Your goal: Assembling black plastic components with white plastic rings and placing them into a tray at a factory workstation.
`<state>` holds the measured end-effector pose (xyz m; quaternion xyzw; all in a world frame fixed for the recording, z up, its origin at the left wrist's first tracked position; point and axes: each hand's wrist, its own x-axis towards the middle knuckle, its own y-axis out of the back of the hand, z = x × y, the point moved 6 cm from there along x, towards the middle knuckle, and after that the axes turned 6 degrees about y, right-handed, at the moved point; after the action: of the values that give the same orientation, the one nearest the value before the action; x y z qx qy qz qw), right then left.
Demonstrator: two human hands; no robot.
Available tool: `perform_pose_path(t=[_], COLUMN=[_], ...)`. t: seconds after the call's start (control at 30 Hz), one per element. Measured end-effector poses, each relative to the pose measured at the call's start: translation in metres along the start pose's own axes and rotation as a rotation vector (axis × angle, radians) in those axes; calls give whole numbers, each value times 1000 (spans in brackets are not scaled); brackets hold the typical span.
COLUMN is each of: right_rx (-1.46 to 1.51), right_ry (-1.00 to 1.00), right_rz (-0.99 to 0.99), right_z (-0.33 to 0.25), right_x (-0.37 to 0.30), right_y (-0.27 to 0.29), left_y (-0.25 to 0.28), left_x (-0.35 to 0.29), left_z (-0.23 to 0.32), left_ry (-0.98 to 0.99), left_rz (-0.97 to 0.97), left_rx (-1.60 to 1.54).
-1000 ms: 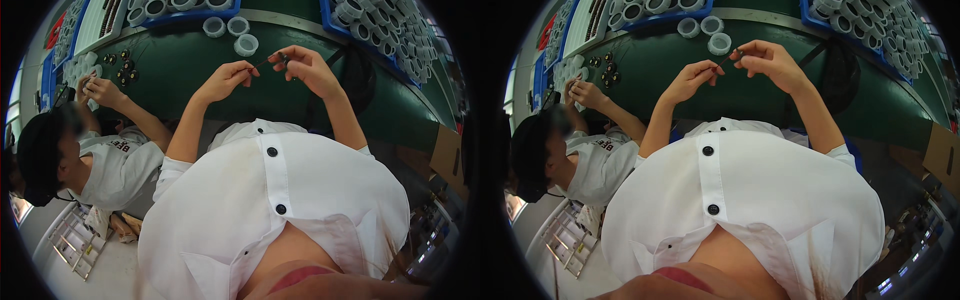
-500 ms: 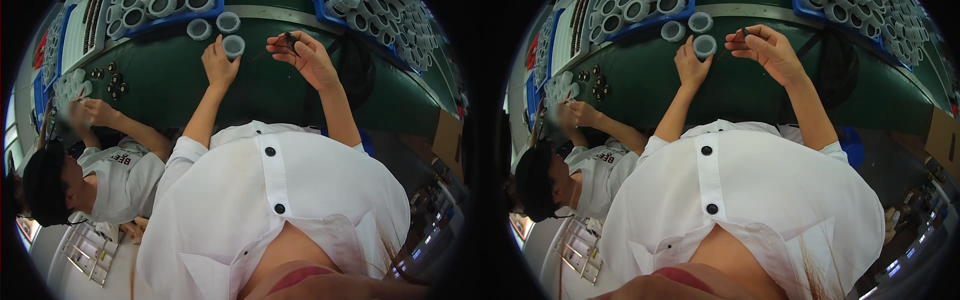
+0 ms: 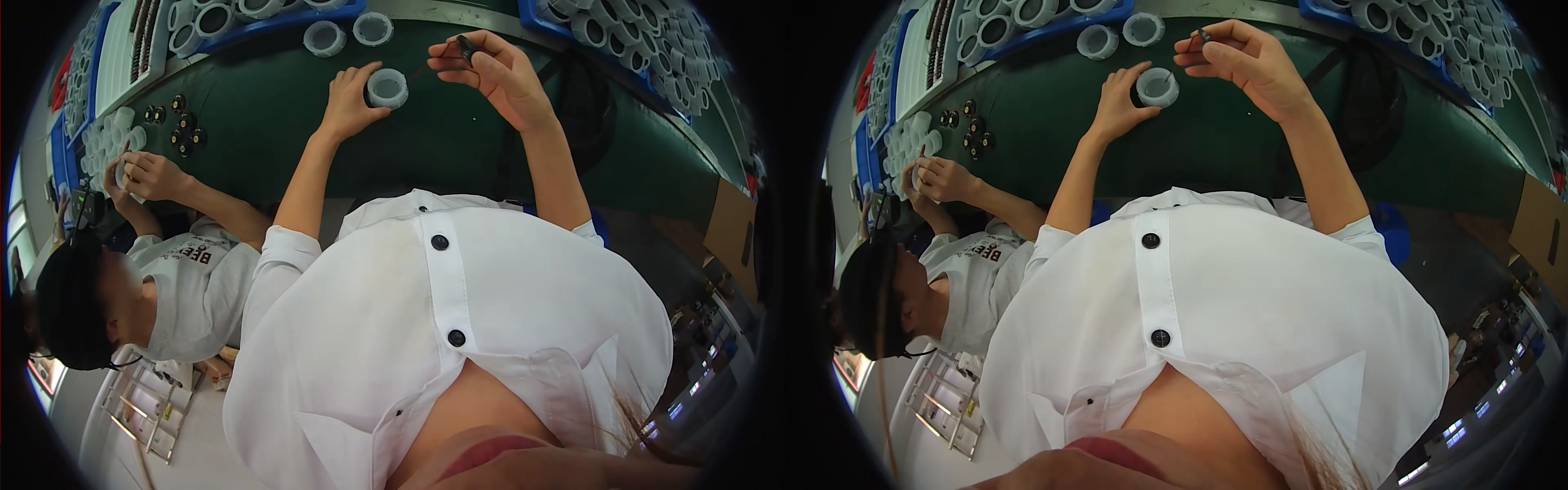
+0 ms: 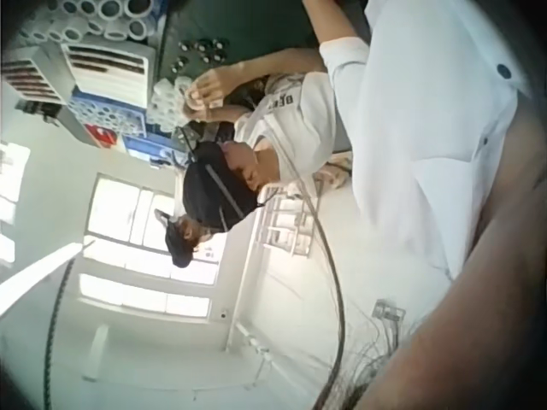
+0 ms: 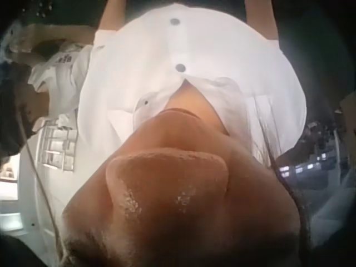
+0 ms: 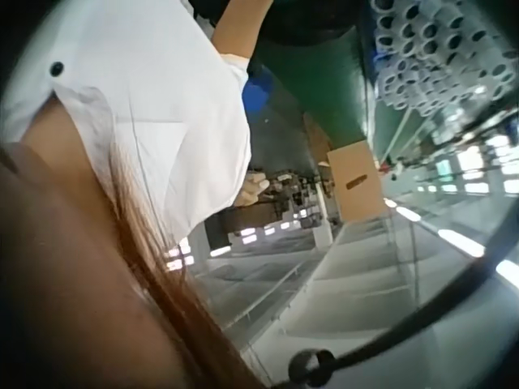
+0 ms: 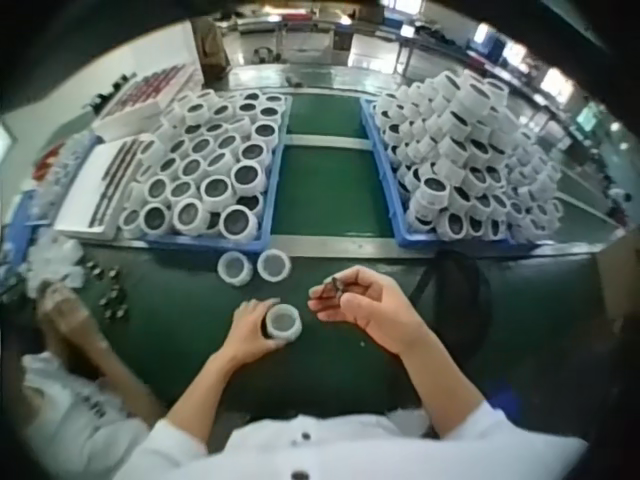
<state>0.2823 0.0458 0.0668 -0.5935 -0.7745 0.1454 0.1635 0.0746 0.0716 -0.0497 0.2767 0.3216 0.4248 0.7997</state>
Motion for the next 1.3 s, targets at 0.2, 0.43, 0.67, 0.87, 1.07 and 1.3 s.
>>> perform_pose_path(t=[0.2,0.43,0.67,0.87,1.07,1.3], right_rx=[-100,-278,-301,-302,-232,-160], right_ry=[124,330,385,407,401,345], right_rz=[-15,-192,-231,-243,-260,-305], right_z=[-33,-73,-78,-78,-75,-71], right_x=[-1,-12,-18,-20,-21,-25], right_y=[-23,-69,-92,-98,-107,-111], left_y=[37,89,95,98,98,95], left_x=[-35,-86,-109,-119,-125,-125], left_z=[35,92,107,110,113,111], left_ry=[-91,-298,-340,-347,-351,-330], left_rz=[352,716,775,797,801,798], left_rx=[-680,-287,-271,-270,-269,-236])
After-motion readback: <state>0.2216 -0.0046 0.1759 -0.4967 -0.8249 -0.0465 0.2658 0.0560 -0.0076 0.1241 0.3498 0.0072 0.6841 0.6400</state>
